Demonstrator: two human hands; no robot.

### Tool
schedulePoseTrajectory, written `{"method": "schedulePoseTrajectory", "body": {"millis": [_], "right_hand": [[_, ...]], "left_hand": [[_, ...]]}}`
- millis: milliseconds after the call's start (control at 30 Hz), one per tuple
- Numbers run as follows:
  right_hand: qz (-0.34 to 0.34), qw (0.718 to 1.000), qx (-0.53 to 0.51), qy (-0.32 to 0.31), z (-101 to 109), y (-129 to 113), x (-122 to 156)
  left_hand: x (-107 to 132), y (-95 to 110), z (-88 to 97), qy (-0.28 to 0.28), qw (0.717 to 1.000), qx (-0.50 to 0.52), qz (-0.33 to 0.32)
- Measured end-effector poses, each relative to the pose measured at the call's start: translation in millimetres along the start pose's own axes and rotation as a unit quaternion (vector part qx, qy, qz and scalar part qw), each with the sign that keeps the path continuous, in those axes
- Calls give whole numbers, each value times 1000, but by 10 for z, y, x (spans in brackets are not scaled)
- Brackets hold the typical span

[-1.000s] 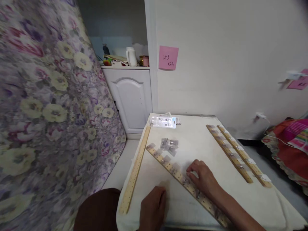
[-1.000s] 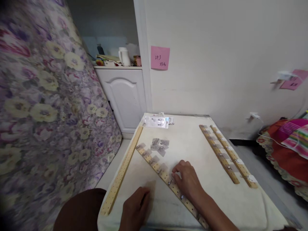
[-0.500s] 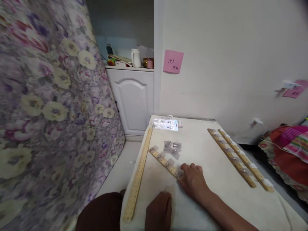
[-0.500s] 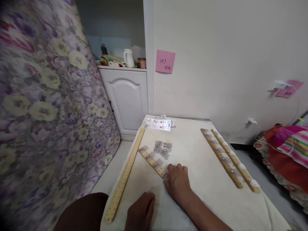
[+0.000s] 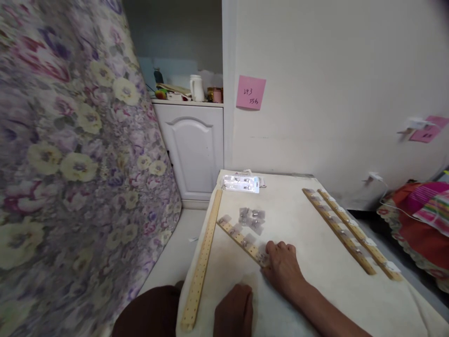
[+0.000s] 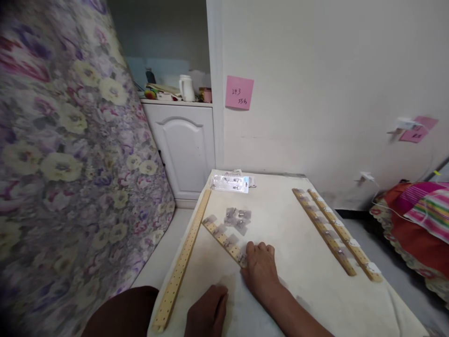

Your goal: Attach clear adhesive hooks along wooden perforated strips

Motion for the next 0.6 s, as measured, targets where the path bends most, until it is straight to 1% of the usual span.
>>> {"method": "schedulePoseTrajectory", "body": {"millis": [200, 300, 367, 467, 600], "right_hand": [[-2, 1000, 5, 11, -11, -22, 2], [-9, 1000, 2, 13, 14, 6, -13], [-14, 1000, 2, 11, 45, 38, -20], [-20, 1000, -4, 5, 96, 89, -15], [-34, 999, -15, 2, 155, 162, 8]], "left_hand": [[-16, 10, 31, 22, 1000, -6, -15], [-23, 17, 49, 15, 1000, -11, -21], [-17, 12, 47, 7, 1000, -13, -13], [8, -10, 9, 3, 1000, -11, -6], [57, -70, -69, 26, 1000, -5, -10]]}}
Point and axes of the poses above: each hand's wrist, its own x-axis away from the middle knuckle, its own z-axis out of the back of the hand, y = z × x, the point moved 5 cm from there along -x, towards the middle knuckle, and after that the axes turned 13 degrees about -z, right-handed, at the moved point
